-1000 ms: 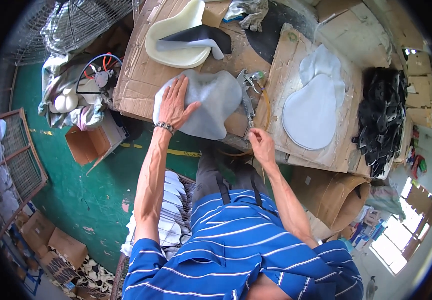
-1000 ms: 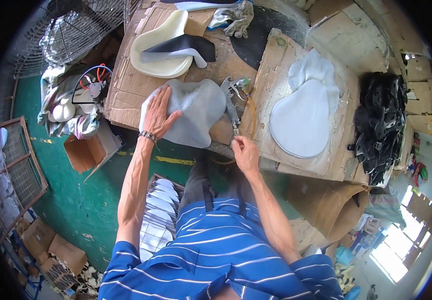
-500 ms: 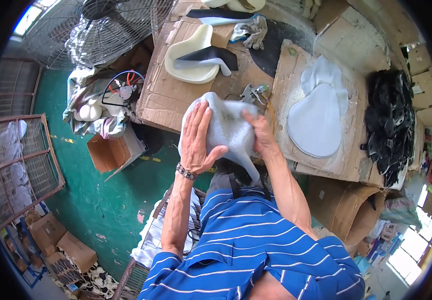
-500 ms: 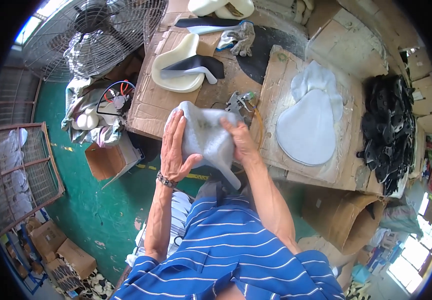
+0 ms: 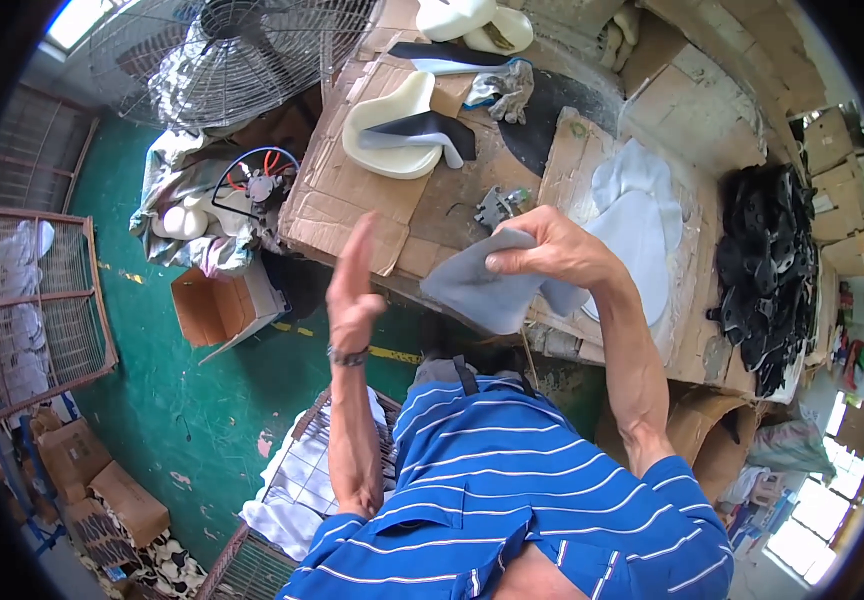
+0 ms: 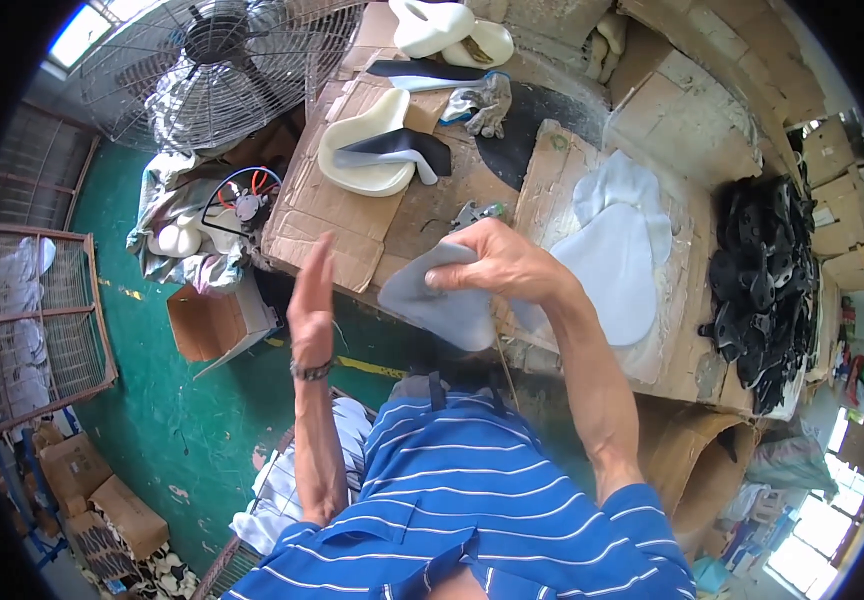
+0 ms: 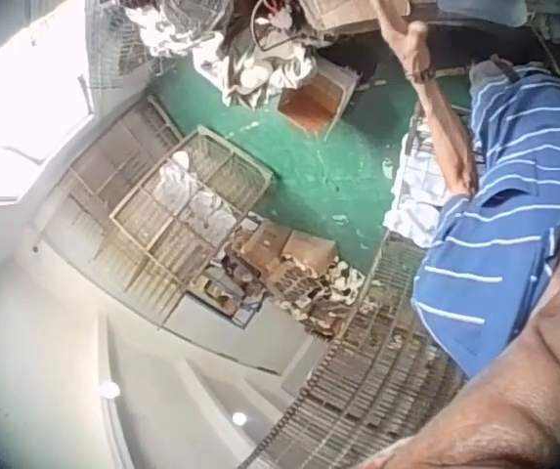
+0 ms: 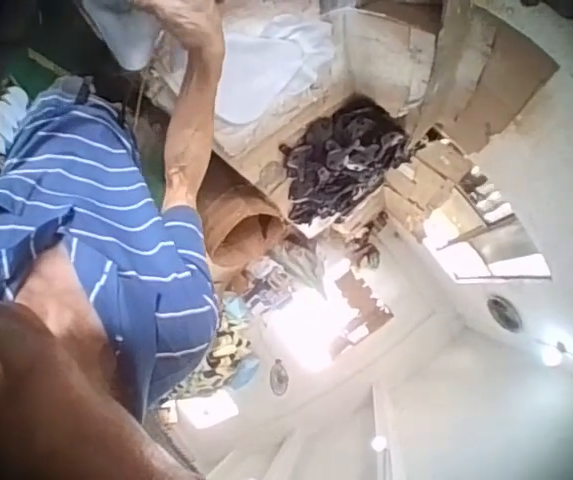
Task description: Applying adhesive to fabric components using a spray gun and organizing them on a rack for drying.
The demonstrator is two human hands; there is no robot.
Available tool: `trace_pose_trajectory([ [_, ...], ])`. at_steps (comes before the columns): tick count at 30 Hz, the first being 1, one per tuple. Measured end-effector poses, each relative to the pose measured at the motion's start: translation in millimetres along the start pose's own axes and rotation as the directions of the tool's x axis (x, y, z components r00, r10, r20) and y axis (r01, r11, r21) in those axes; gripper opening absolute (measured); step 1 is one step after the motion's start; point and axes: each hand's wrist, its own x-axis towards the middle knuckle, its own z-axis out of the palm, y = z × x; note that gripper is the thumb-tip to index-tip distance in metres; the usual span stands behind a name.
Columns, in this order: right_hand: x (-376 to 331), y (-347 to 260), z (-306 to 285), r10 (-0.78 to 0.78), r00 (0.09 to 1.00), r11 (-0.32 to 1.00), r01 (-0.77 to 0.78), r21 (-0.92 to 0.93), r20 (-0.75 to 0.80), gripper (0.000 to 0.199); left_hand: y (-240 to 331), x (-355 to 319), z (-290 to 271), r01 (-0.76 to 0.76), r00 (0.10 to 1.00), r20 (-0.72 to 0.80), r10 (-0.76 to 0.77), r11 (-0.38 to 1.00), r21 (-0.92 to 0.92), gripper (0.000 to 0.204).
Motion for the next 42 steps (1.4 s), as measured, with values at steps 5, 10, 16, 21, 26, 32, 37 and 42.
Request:
trace_pose_trajectory([
  [5, 41, -18, -12, 0.022, 0.972, 0.929, 0.067, -0.365, 0.234, 0.053, 7, 42, 52, -0.079, 0.81, 0.559, -0.177, 0.912, 0.403, 0.055],
  [10, 107, 12, -24, -0.724, 0.653, 0.451, 0.205, -0.868, -0.222, 0.062, -63, 28, 27, 0.656, 0.755, 0.051, -0.654, 0.751, -0.072, 0.037],
  [16, 77, 134, 17, -0.289, 0.556, 0.953, 0.092, -0.288, -0.78, 0.028, -202, -49, -117, 0.411, 0.505, -0.578, -0.641, 0.768, -0.492, 0.059],
  [21, 27, 293, 96, 0.376, 0.792, 0.926, -0.298, 0.234, -0.481, 0.035, -220, -85, -146, 0.437, 0.505, -0.533, -0.679, 0.734, -0.521, 0.058],
  [26, 39, 293, 118, 0.547, 0.752, 0.822, -0.4, 0.405, -0.368, 0.074, -176, -90, -112, 0.46, 0.533, -0.406, -0.742, 0.657, -0.597, 0.058],
  [32, 83, 292, 140, 0.724, 0.657, 0.608, -0.462, 0.646, -0.21, 0.102, -132, -106, -84, 0.342, 0.578, -0.378, -0.723, 0.636, -0.692, 0.056],
  [37, 94, 289, 152, 0.566, 0.824, 0.458, -0.292, 0.839, -0.022, 0.092, -113, -113, -81, 0.29, 0.591, -0.424, -0.686, 0.671, -0.683, 0.061],
  [42, 115, 281, 157, 0.5, 0.866, 0.302, -0.165, 0.939, -0.009, 0.1, -86, -95, -66, 0.294, 0.606, -0.448, -0.657, 0.709, -0.641, 0.058],
])
